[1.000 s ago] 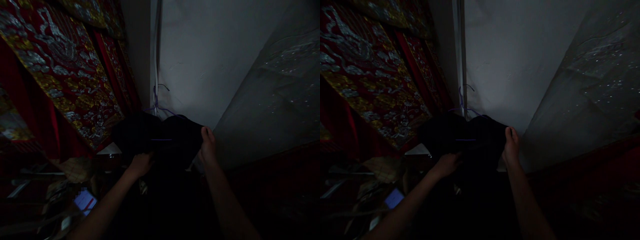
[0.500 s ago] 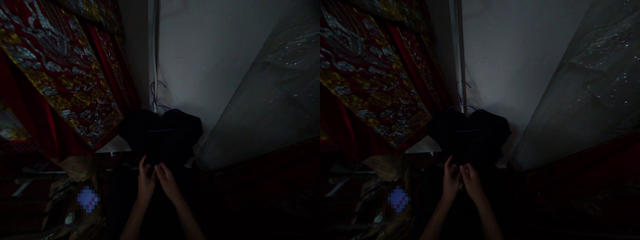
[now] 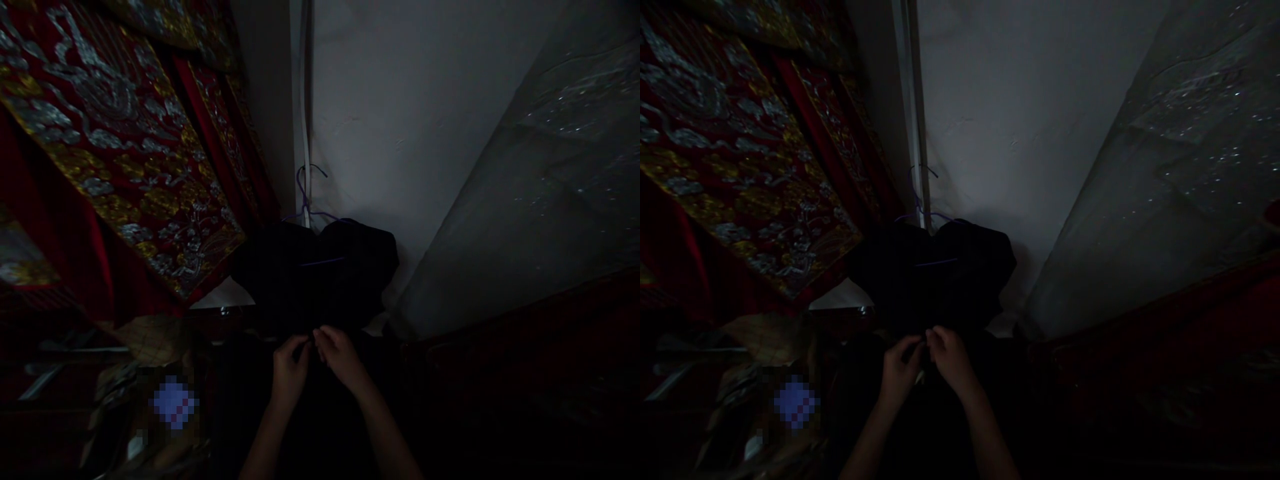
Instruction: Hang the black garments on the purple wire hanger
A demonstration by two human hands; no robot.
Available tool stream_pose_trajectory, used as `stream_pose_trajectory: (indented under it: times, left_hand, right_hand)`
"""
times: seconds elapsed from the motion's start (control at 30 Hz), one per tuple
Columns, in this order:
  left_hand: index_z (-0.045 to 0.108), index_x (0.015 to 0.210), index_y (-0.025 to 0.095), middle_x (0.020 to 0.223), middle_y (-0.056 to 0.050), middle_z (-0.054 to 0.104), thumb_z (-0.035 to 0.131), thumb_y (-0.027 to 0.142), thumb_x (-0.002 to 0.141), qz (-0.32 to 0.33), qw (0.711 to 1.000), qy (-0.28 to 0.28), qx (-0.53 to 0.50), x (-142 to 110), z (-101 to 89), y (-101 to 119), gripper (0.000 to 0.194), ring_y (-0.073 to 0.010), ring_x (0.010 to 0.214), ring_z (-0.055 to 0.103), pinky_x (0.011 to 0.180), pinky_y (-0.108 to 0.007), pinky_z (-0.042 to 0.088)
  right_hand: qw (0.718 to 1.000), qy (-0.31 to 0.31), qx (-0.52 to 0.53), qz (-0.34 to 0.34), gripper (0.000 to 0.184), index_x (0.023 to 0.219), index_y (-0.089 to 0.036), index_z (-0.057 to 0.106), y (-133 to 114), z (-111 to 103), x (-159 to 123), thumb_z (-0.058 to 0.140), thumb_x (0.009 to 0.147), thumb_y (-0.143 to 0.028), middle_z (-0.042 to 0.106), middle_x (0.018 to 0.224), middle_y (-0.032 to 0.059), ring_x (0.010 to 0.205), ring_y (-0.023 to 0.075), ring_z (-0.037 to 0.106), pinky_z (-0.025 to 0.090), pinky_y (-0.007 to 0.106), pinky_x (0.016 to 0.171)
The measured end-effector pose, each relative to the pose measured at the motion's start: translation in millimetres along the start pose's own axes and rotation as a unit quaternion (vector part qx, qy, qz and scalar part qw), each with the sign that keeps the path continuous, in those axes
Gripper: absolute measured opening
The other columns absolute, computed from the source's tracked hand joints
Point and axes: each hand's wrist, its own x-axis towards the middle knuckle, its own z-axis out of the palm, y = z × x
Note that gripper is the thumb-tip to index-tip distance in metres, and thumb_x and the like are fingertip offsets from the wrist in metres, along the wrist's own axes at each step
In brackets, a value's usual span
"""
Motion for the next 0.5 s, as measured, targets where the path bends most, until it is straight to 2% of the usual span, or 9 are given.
stream_pose_trajectory:
  times: [0.23,0.37,0.5]
  left_hand:
    - [0.072,0.087,0.019,0.086,-0.004,0.073,0.056,0.022,0.089,0.019,1.000,0.008,0.004,0,-0.2,4,0.016,-0.0186,0.084,0.068,0.078,-0.028,0.052]
    - [0.065,0.080,0.018,0.075,-0.001,0.067,0.055,0.024,0.089,0.009,0.999,0.032,0.008,-1,-1.0,5,0.015,-0.0165,0.073,0.064,0.070,-0.026,0.049]
    - [0.063,0.079,0.019,0.073,-0.001,0.066,0.053,0.026,0.090,0.000,1.000,0.019,0.002,-3,0.7,8,0.016,-0.0164,0.071,0.063,0.068,-0.025,0.048]
  right_hand:
    - [0.999,0.039,0.021,0.006,0.047,0.068,-0.022,0.050,1,6,1,0.054,0.086,-0.065,0.054,0.055,-0.0015,0.052,0.0135,0.054,0.040,0.025,0.055]
    - [0.998,-0.013,0.059,0.005,0.052,0.065,-0.019,0.055,0,8,-4,0.051,0.085,-0.067,0.051,0.051,-0.0017,0.046,0.0114,0.049,0.036,0.024,0.049]
    - [0.985,-0.037,0.154,0.071,0.051,0.067,-0.017,0.061,-12,5,-5,0.058,0.077,-0.067,0.054,0.048,-0.0017,0.038,0.0087,0.044,0.031,0.022,0.041]
